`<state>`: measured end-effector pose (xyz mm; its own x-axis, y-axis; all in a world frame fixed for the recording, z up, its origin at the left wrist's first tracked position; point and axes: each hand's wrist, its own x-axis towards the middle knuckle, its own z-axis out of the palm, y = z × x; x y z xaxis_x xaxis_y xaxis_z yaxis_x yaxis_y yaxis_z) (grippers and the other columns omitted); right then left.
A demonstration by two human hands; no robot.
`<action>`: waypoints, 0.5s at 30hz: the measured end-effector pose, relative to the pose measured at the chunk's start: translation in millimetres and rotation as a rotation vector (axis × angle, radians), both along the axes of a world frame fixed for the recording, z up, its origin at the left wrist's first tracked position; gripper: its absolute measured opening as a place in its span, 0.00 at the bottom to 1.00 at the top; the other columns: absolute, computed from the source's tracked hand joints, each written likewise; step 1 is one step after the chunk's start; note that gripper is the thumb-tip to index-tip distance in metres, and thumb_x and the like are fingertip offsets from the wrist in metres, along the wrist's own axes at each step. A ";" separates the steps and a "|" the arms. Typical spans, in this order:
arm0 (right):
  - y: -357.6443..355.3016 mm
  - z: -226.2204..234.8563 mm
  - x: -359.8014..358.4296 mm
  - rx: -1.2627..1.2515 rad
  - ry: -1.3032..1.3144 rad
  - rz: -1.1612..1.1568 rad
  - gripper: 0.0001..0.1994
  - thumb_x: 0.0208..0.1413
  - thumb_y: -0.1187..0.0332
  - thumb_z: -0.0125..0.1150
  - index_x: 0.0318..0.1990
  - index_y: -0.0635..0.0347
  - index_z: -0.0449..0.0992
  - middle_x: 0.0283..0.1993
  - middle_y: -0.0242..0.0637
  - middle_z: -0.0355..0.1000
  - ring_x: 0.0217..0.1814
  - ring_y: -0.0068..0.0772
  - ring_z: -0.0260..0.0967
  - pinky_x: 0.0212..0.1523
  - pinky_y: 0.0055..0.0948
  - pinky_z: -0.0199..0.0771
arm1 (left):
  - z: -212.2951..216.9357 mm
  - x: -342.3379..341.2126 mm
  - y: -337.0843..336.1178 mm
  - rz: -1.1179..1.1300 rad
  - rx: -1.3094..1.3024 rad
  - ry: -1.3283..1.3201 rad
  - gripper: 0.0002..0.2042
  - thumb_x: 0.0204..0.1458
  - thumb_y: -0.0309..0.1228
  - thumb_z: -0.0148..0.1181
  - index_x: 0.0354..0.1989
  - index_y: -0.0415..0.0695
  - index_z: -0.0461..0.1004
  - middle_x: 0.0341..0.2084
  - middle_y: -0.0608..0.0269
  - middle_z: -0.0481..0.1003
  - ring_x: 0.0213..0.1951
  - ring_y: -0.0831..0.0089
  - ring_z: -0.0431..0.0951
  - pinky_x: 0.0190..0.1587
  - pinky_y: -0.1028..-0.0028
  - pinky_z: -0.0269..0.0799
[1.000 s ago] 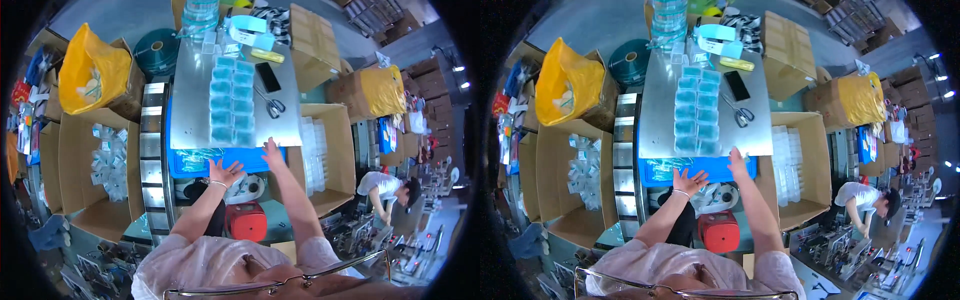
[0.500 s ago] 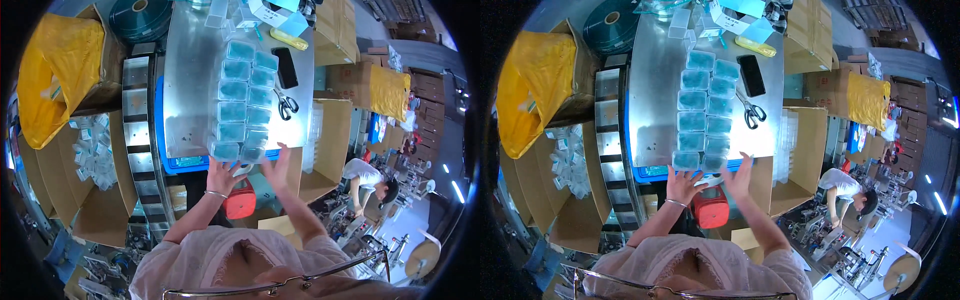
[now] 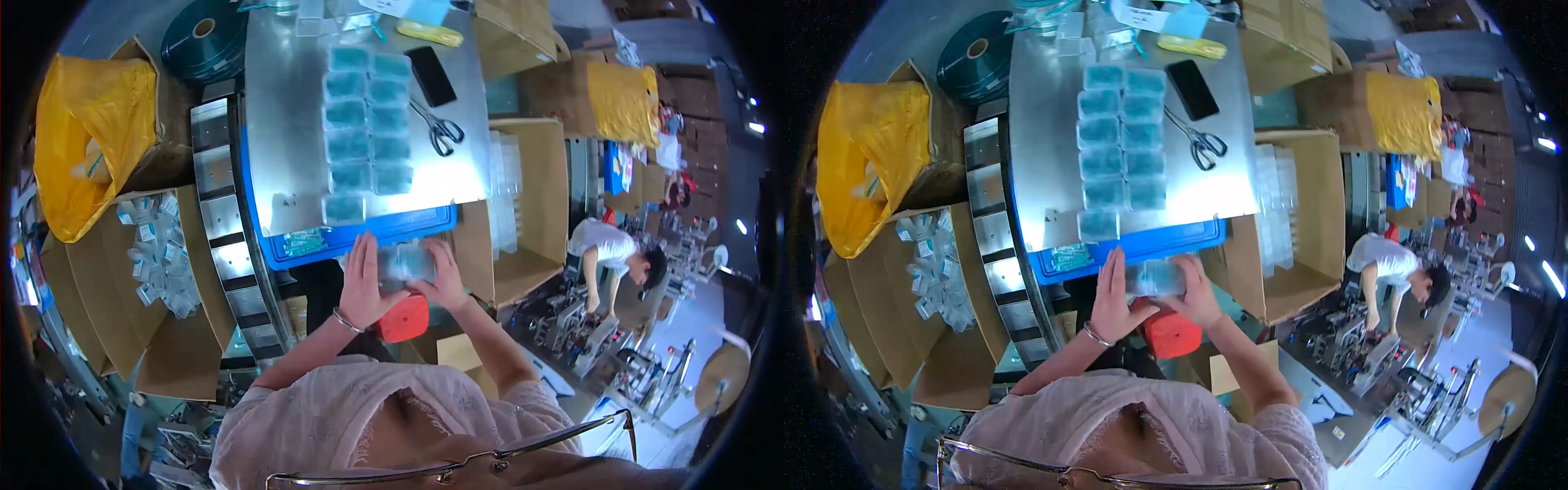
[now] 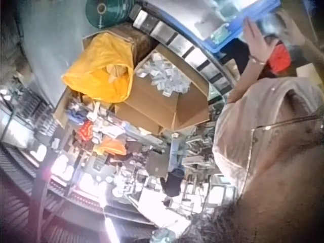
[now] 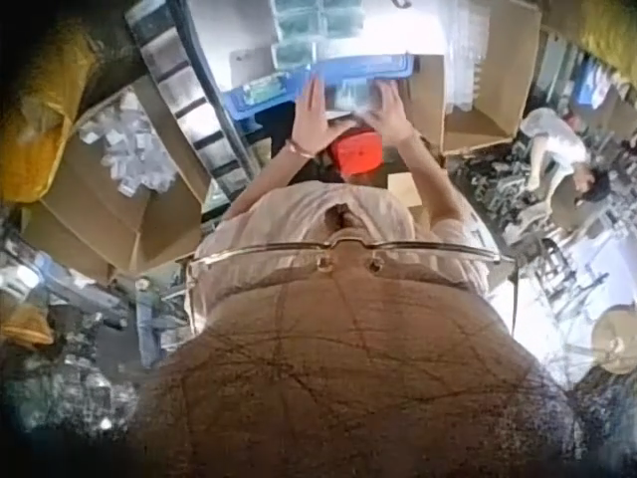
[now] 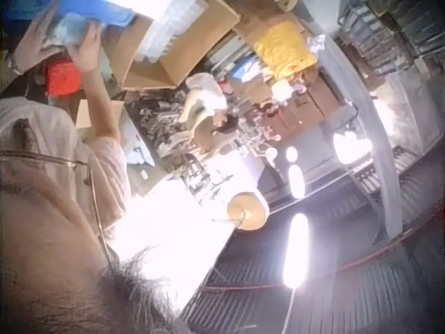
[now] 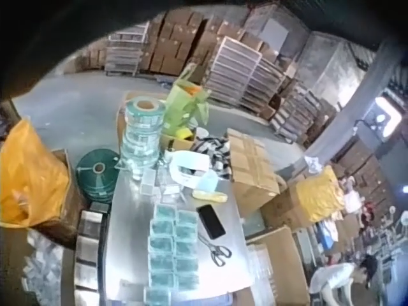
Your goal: Packing items into boxes and loading brush components onto a circular assembly machine.
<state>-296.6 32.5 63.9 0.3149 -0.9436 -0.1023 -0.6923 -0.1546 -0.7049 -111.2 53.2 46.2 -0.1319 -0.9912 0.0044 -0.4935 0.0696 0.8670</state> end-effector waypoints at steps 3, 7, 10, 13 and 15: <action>45.7 39.5 -11.3 0.140 -0.155 -0.031 0.33 0.39 0.56 0.61 0.50 0.66 0.57 0.47 0.50 0.56 0.47 0.48 0.56 0.47 0.34 0.59 | 36.2 -0.2 5.6 -0.342 0.227 0.216 0.40 0.30 0.42 0.66 0.51 0.35 0.55 0.47 0.47 0.62 0.51 0.51 0.60 0.54 0.61 0.53; 94.2 91.8 -18.6 0.057 -0.245 -0.041 0.33 0.43 0.54 0.56 0.53 0.68 0.54 0.46 0.51 0.56 0.47 0.48 0.57 0.48 0.35 0.58 | 79.1 -13.7 29.7 -0.451 0.167 0.283 0.33 0.30 0.41 0.66 0.45 0.38 0.61 0.36 0.51 0.69 0.38 0.56 0.71 0.41 0.67 0.66; 138.7 113.5 -30.9 -0.005 -0.278 -0.069 0.31 0.44 0.59 0.55 0.53 0.68 0.54 0.47 0.51 0.56 0.47 0.48 0.58 0.48 0.35 0.58 | 110.0 -30.4 66.0 -0.472 0.106 0.311 0.30 0.30 0.38 0.65 0.43 0.38 0.61 0.33 0.53 0.71 0.33 0.59 0.74 0.36 0.70 0.69; 195.0 120.1 -41.4 -0.022 -0.387 -0.250 0.30 0.44 0.64 0.54 0.54 0.68 0.52 0.49 0.50 0.56 0.50 0.45 0.57 0.50 0.34 0.57 | 118.0 -52.7 109.9 -0.500 0.164 0.348 0.30 0.30 0.36 0.65 0.43 0.38 0.60 0.34 0.52 0.70 0.35 0.59 0.73 0.37 0.69 0.68; 229.9 123.8 -41.6 -0.030 -0.468 -0.419 0.31 0.44 0.67 0.54 0.55 0.68 0.50 0.50 0.49 0.56 0.53 0.43 0.56 0.52 0.33 0.56 | 125.4 -71.8 140.0 -0.452 0.075 0.295 0.31 0.31 0.37 0.65 0.44 0.38 0.59 0.34 0.49 0.70 0.35 0.55 0.72 0.37 0.66 0.68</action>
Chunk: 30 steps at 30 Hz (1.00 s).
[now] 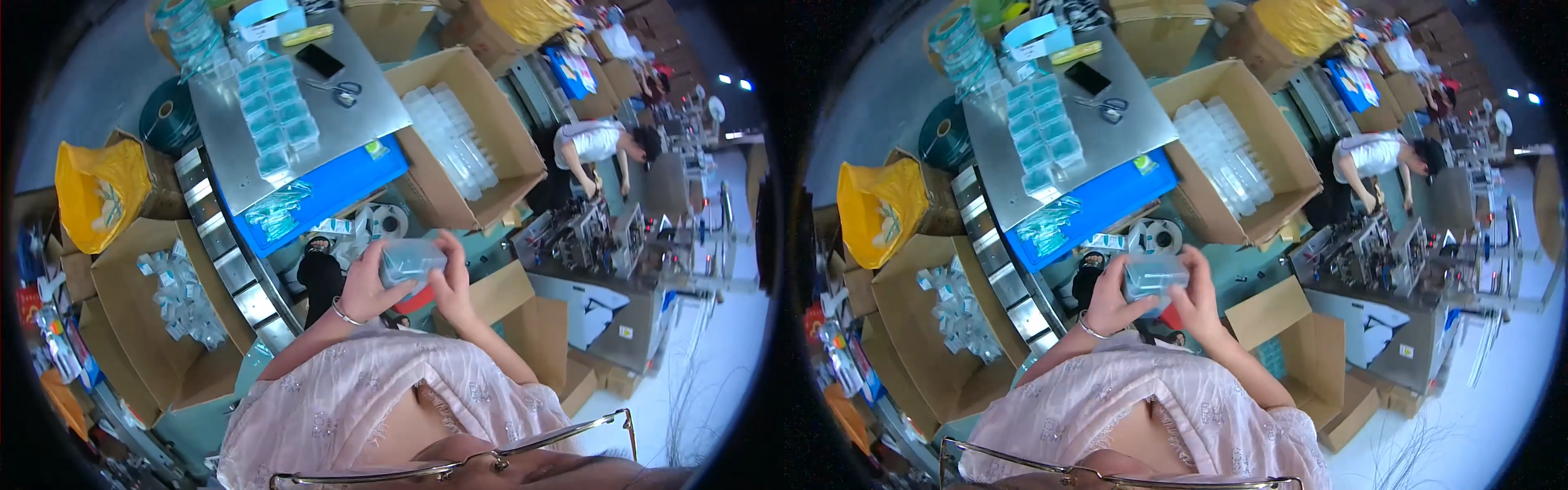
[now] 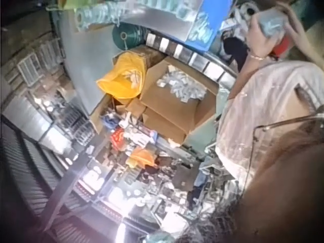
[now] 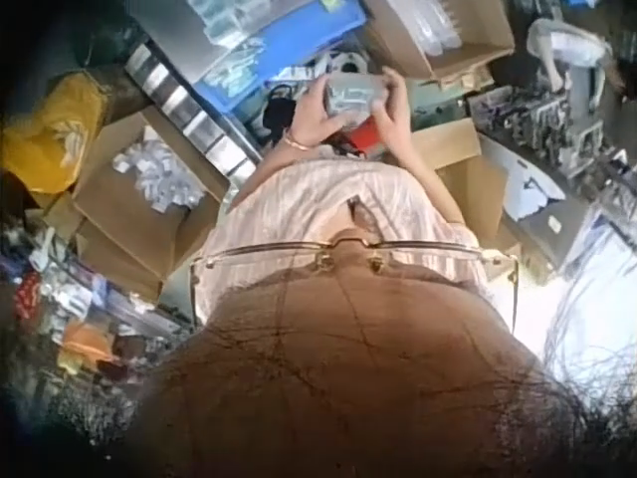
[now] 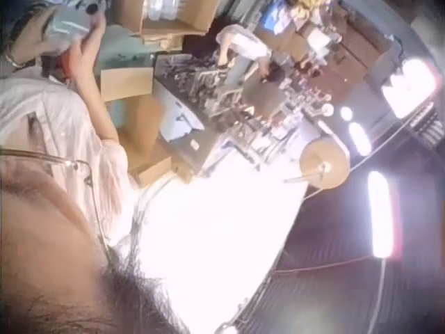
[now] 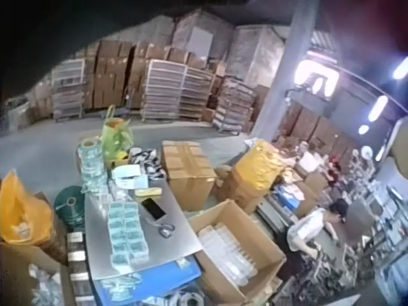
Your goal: Packing items into boxes and loading brush components onto a circular assembly machine.
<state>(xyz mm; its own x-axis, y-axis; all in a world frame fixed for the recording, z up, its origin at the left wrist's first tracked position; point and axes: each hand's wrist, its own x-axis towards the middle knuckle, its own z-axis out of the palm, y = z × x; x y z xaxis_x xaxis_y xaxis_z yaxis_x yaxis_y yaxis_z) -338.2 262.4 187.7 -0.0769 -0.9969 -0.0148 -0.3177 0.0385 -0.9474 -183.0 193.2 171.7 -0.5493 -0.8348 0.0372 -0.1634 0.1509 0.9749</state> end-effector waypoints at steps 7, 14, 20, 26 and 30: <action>82.6 24.5 13.8 0.104 -0.374 -0.478 0.36 0.42 0.73 0.58 0.57 0.68 0.44 0.53 0.44 0.53 0.44 0.28 0.62 0.40 0.21 0.65 | 16.8 -43.1 77.6 0.044 -0.227 -0.022 0.41 0.32 0.36 0.65 0.55 0.37 0.49 0.45 0.44 0.62 0.46 0.52 0.65 0.48 0.64 0.61; 126.2 24.0 -4.6 0.046 -0.186 -0.664 0.17 0.38 0.73 0.61 0.40 0.65 0.68 0.32 0.35 0.66 0.33 0.22 0.63 0.27 0.20 0.65 | 36.7 -42.7 110.0 -0.209 -0.253 -0.033 0.41 0.28 0.35 0.68 0.53 0.38 0.52 0.46 0.47 0.62 0.48 0.54 0.64 0.49 0.66 0.61; 133.7 21.1 -11.5 0.261 -0.112 -0.614 0.22 0.35 0.67 0.65 0.41 0.65 0.68 0.28 0.36 0.67 0.30 0.25 0.64 0.31 0.23 0.65 | 33.2 -29.2 97.2 -0.474 -0.250 -0.068 0.38 0.27 0.39 0.69 0.49 0.41 0.55 0.44 0.49 0.62 0.47 0.55 0.64 0.48 0.67 0.61; 127.1 11.9 -21.3 0.220 -0.112 -0.547 0.28 0.37 0.78 0.61 0.50 0.65 0.61 0.40 0.35 0.67 0.36 0.21 0.64 0.37 0.20 0.66 | 32.2 -27.3 74.6 -0.621 -0.365 -0.078 0.35 0.27 0.42 0.69 0.44 0.42 0.58 0.42 0.50 0.62 0.45 0.55 0.64 0.46 0.66 0.61; 131.0 37.1 -27.3 0.247 -0.650 -0.282 0.33 0.37 0.84 0.58 0.55 0.64 0.54 0.46 0.35 0.63 0.40 0.21 0.62 0.40 0.19 0.66 | 25.7 -16.9 60.4 -0.645 -0.172 -0.058 0.29 0.29 0.43 0.67 0.39 0.42 0.60 0.39 0.51 0.63 0.42 0.55 0.65 0.44 0.67 0.62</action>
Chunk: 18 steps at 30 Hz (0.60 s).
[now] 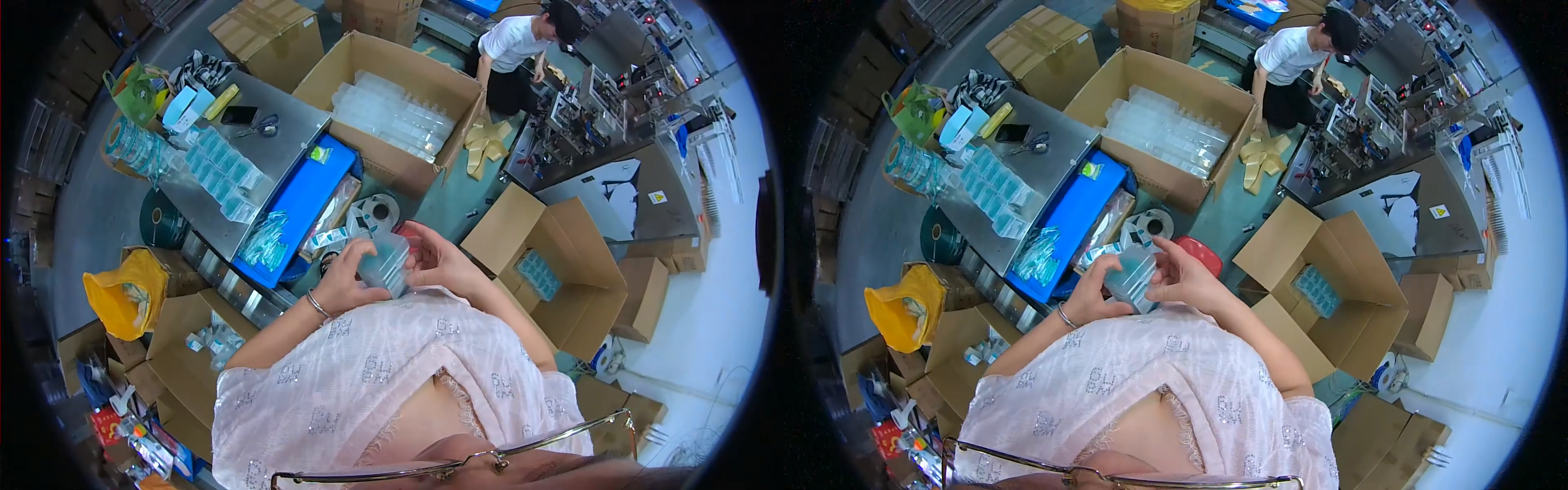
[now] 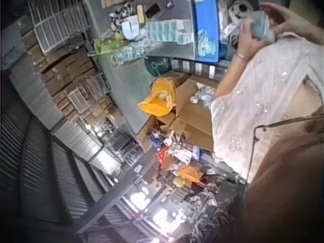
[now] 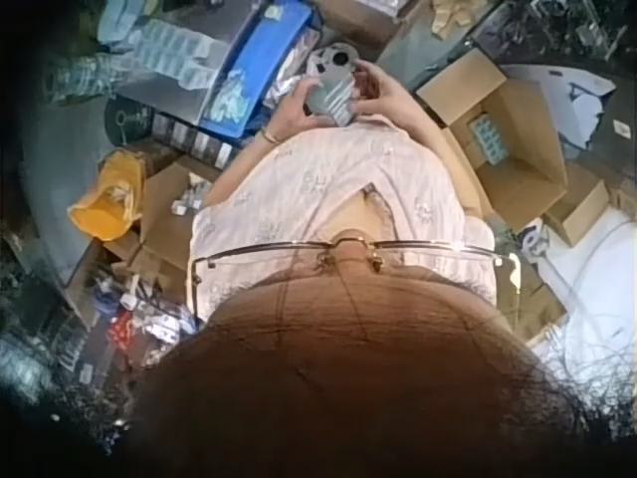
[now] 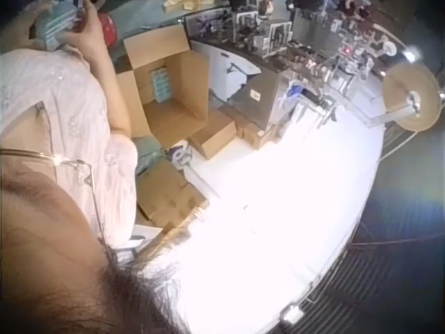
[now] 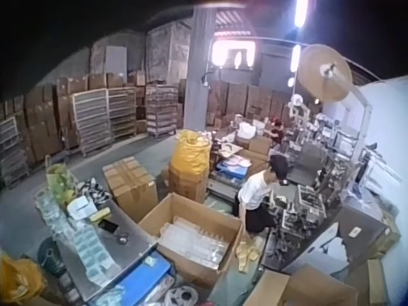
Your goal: Packing items into boxes and loading brush components onto a circular assembly machine.
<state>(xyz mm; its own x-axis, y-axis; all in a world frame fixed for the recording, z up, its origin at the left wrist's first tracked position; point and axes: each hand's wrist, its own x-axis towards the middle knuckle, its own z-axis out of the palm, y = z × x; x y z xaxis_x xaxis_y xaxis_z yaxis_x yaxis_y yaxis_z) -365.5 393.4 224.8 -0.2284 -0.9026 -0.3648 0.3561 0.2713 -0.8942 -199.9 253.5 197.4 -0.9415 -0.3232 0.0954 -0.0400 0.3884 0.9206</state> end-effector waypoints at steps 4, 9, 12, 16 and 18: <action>-0.6 -25.3 -7.0 -0.055 -0.138 0.017 0.35 0.40 0.82 0.58 0.58 0.62 0.50 0.49 0.35 0.61 0.47 0.21 0.59 0.44 0.21 0.64 | -7.2 -4.5 -17.4 -0.040 -0.053 -0.072 0.23 0.34 0.41 0.63 0.36 0.42 0.61 0.31 0.55 0.66 0.35 0.59 0.68 0.38 0.69 0.64; 1.3 -58.8 17.9 -0.068 0.195 0.256 0.34 0.45 0.64 0.59 0.57 0.66 0.48 0.48 0.45 0.62 0.50 0.35 0.60 0.47 0.29 0.62 | -2.6 -14.2 -27.2 -0.140 0.070 -0.192 0.12 0.42 0.32 0.57 0.32 0.44 0.61 0.15 0.69 0.58 0.18 0.82 0.56 0.21 0.78 0.53; -3.8 -41.4 12.4 -0.006 0.287 0.381 0.33 0.45 0.62 0.59 0.55 0.67 0.49 0.44 0.47 0.65 0.46 0.36 0.64 0.46 0.29 0.63 | 17.7 -20.2 -31.3 -0.169 0.095 -0.371 0.17 0.40 0.38 0.58 0.36 0.47 0.60 0.18 0.60 0.64 0.21 0.68 0.65 0.26 0.73 0.61; -2.6 -39.6 9.7 0.015 0.400 0.498 0.32 0.46 0.61 0.58 0.53 0.70 0.50 0.41 0.51 0.66 0.43 0.39 0.66 0.43 0.30 0.64 | 28.6 -28.3 -30.0 -0.272 0.045 -0.497 0.18 0.40 0.38 0.56 0.38 0.48 0.60 0.22 0.56 0.67 0.24 0.67 0.69 0.28 0.71 0.63; -3.9 -36.9 9.5 -0.030 0.426 0.510 0.32 0.46 0.61 0.57 0.52 0.71 0.50 0.41 0.52 0.66 0.43 0.39 0.66 0.43 0.31 0.64 | 24.4 -27.5 -30.9 -0.274 0.032 -0.444 0.18 0.40 0.38 0.56 0.38 0.48 0.59 0.22 0.57 0.67 0.24 0.66 0.69 0.28 0.70 0.63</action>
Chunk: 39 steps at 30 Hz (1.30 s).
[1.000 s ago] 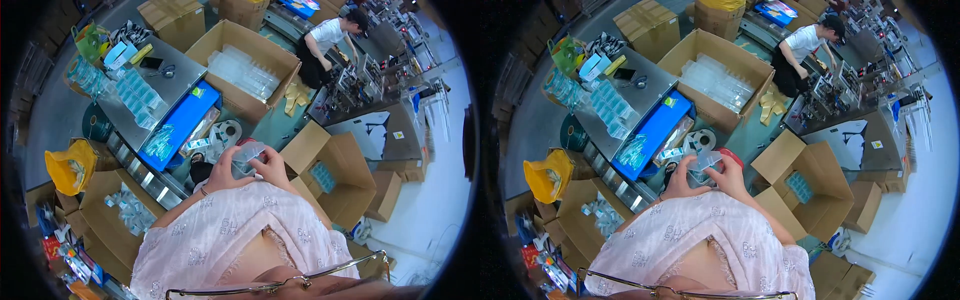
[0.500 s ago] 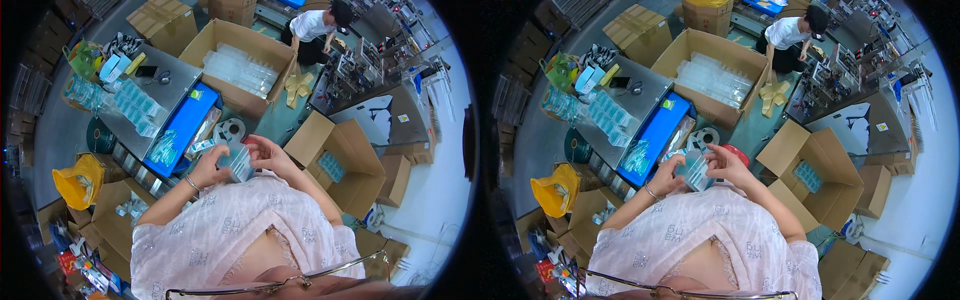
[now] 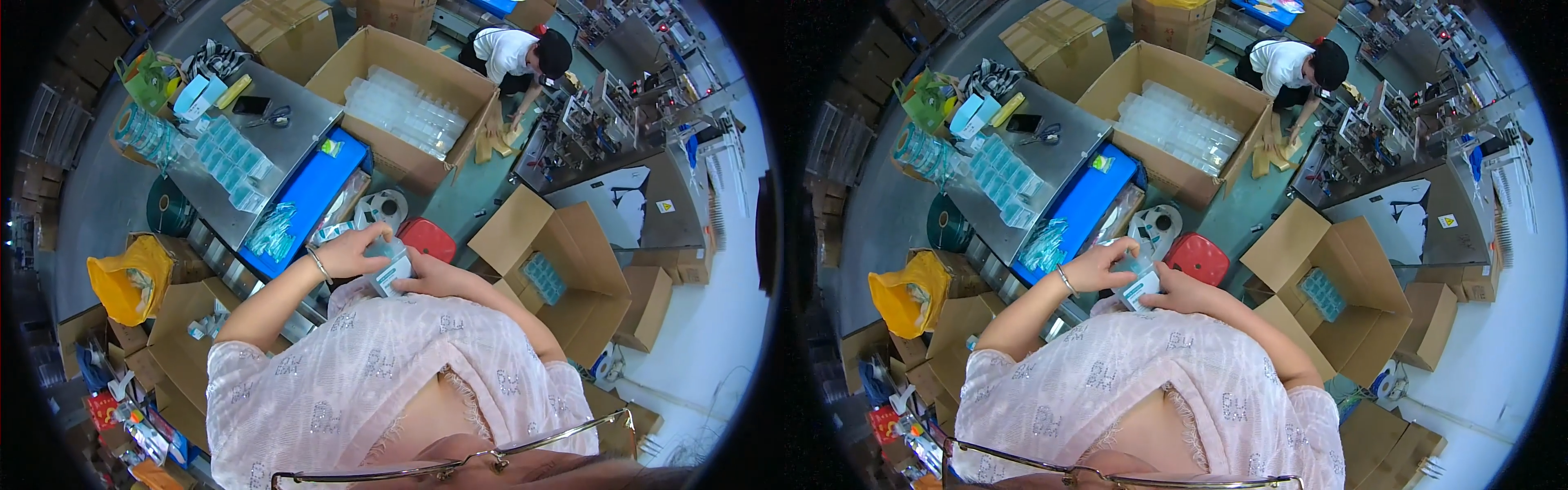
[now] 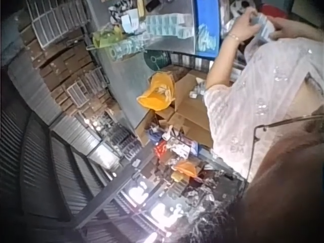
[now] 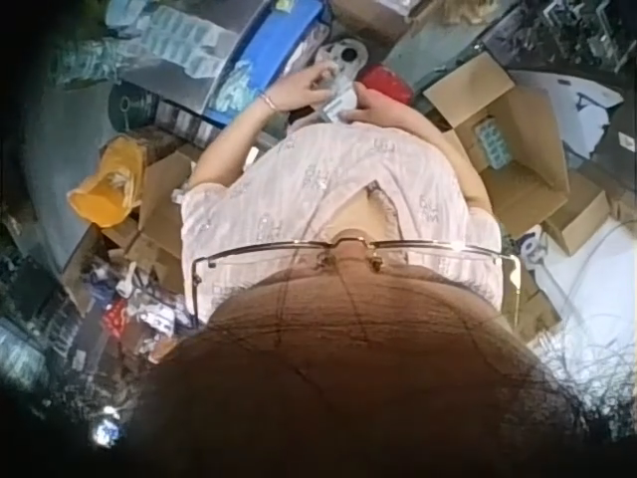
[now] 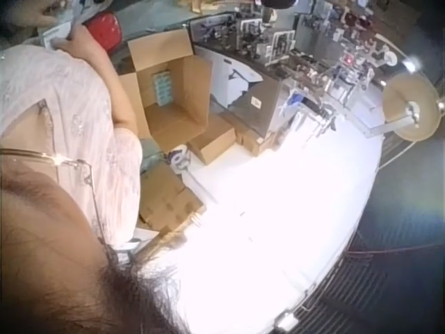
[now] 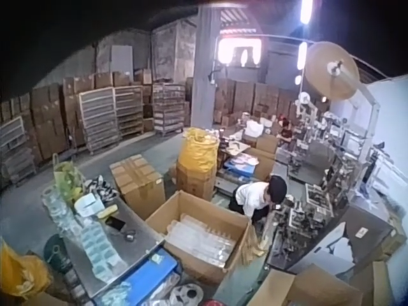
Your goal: Packing items into boxes and loading brush components onto a circular assembly machine.
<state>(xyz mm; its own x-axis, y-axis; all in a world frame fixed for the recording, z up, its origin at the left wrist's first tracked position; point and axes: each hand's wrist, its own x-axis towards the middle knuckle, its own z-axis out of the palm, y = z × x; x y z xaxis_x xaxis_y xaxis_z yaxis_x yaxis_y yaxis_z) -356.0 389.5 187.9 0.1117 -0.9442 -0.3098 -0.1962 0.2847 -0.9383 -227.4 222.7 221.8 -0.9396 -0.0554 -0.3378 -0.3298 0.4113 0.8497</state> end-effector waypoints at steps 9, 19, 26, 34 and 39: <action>-46.0 14.0 -6.4 -0.222 0.541 0.006 0.35 0.34 0.63 0.66 0.51 0.65 0.56 0.46 0.49 0.63 0.47 0.46 0.61 0.46 0.35 0.61 | -40.6 28.0 -19.1 0.383 0.424 0.186 0.23 0.37 0.27 0.63 0.39 0.44 0.55 0.33 0.61 0.69 0.36 0.79 0.68 0.37 0.77 0.64; -303.4 -116.0 34.8 -0.555 0.499 0.100 0.32 0.26 0.75 0.66 0.46 0.62 0.60 0.44 0.48 0.58 0.47 0.51 0.57 0.47 0.37 0.61 | -186.4 129.1 -101.6 1.716 0.920 0.403 0.37 0.40 0.30 0.63 0.56 0.48 0.44 0.38 0.55 0.68 0.37 0.68 0.69 0.36 0.68 0.69; -399.8 -213.6 68.4 -0.525 0.592 0.028 0.32 0.30 0.77 0.64 0.48 0.60 0.58 0.48 0.50 0.54 0.49 0.51 0.55 0.49 0.37 0.59 | -269.9 162.0 -201.6 1.929 1.100 0.324 0.41 0.42 0.34 0.60 0.60 0.66 0.37 0.44 0.62 0.63 0.43 0.68 0.64 0.36 0.63 0.66; -411.3 -218.0 84.4 -0.392 0.461 -0.004 0.43 0.30 0.82 0.58 0.58 0.66 0.42 0.56 0.54 0.47 0.59 0.55 0.45 0.56 0.38 0.52 | -290.6 129.9 -200.9 1.871 1.267 0.637 0.36 0.47 0.26 0.53 0.59 0.68 0.39 0.46 0.61 0.63 0.47 0.64 0.64 0.38 0.59 0.65; -454.7 -195.0 61.3 -0.443 0.507 0.102 0.37 0.35 0.79 0.45 0.59 0.70 0.40 0.61 0.52 0.41 0.64 0.49 0.37 0.61 0.38 0.38 | -282.9 127.6 -194.0 1.742 1.969 0.670 0.32 0.50 0.46 0.47 0.59 0.65 0.34 0.56 0.60 0.51 0.56 0.50 0.52 0.50 0.50 0.56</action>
